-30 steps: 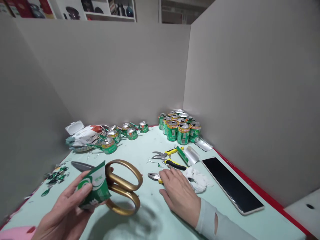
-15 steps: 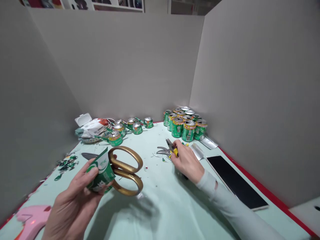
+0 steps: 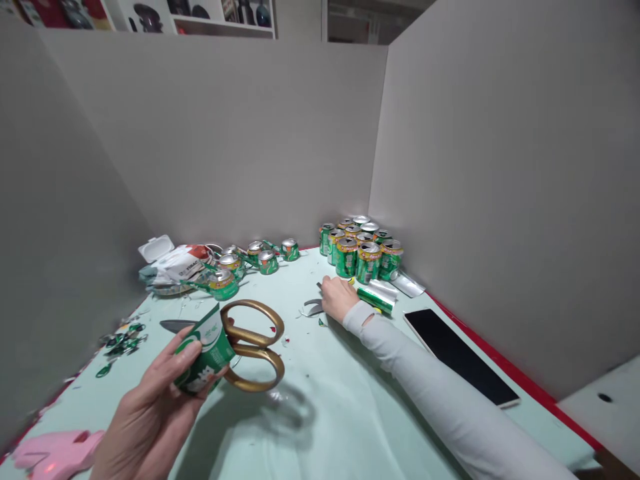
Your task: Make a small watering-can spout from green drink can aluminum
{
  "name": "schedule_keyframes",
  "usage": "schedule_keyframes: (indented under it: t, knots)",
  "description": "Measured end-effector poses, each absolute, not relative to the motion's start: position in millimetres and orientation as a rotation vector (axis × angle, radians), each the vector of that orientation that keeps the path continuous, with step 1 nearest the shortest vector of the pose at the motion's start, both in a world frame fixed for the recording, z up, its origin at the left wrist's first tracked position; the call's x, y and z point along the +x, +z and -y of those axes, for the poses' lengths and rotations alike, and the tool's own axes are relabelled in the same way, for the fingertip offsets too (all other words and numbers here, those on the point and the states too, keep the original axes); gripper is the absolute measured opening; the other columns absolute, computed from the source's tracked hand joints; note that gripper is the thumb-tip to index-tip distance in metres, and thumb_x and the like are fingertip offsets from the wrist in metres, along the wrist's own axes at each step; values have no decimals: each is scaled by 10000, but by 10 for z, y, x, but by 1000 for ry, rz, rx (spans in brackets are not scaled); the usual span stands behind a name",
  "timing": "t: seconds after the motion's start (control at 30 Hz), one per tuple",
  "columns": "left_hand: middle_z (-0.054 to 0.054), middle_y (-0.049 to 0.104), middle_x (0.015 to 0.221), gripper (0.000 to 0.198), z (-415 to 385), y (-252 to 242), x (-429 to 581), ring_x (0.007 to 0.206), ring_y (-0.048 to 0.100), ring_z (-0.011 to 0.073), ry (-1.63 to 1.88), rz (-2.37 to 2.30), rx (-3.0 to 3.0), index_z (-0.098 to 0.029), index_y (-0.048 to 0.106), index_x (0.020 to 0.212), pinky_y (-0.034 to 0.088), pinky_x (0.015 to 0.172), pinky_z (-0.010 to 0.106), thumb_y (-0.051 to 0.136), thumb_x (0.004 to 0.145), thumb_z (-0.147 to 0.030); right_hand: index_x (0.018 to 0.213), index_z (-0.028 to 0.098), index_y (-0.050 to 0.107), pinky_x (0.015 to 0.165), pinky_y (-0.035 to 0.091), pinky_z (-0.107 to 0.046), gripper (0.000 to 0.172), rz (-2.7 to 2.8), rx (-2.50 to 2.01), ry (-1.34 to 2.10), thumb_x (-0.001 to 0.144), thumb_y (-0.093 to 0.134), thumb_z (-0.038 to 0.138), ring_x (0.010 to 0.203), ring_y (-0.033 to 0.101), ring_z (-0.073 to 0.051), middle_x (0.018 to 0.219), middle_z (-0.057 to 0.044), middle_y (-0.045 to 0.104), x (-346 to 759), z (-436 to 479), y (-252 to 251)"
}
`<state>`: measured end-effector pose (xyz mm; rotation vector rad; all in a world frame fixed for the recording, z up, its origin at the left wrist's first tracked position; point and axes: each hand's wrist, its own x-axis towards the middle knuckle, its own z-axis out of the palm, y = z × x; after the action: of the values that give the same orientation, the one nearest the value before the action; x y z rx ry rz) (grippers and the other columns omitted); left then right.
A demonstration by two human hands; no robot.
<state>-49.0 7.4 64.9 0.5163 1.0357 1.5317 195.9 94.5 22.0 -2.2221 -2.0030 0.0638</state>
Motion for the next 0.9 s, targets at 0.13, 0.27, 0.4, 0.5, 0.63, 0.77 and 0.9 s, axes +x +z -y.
schedule_keyframes:
  t: [0.13,0.27,0.4,0.5,0.63,0.77,0.9]
  knots:
    - [69,759,942,278,-95,619,-520,671,747,165,1513,-1072,501,-142,727,937,651,540,225,562,812,43,1225,169,581,843,551,-432,319,2019,-2217,5,948,605,325,1010,642,-226,1219,-85,616,1893,-855,146]
    - [52,773,889,298,-159,565,-592,653,754,192,1455,-1068,508,-137,725,936,671,559,302,575,772,63,1218,164,585,837,553,-426,315,2013,-2208,-81,947,607,323,1002,644,-223,1209,-85,620,1738,-784,55]
    - [54,788,861,292,-190,562,-593,634,756,202,1434,-1100,465,-120,719,896,665,521,287,606,722,84,1210,160,589,834,554,-422,309,1998,-2202,-177,945,610,317,1006,643,-224,1206,-87,621,1642,-699,49]
    - [50,793,840,302,-178,577,-576,625,759,203,1437,-1105,458,-124,715,914,667,529,293,600,729,86,1186,162,600,841,549,-423,284,2031,-2166,-226,946,608,315,1011,640,-220,1195,-77,626,1773,-504,115]
    - [40,793,826,330,-156,586,-575,595,754,199,1482,-1080,454,-126,713,911,667,505,296,580,715,104,1085,137,646,874,505,-466,176,2036,-2172,-256,916,603,165,1044,609,-279,1073,-106,658,2152,-116,134]
    - [51,779,898,358,-135,600,-567,648,756,194,1484,-1050,491,-128,710,964,678,560,331,554,741,105,1250,162,588,840,481,-457,441,2042,-2108,-233,846,539,-6,1027,584,-318,1171,-179,623,2416,152,-37]
    - [57,739,952,314,-97,653,-507,672,735,135,1528,-1061,485,-129,705,984,655,562,227,524,825,71,933,171,672,687,479,-339,355,2030,-1970,-168,809,449,-76,849,596,-254,917,-112,654,2507,243,-150]
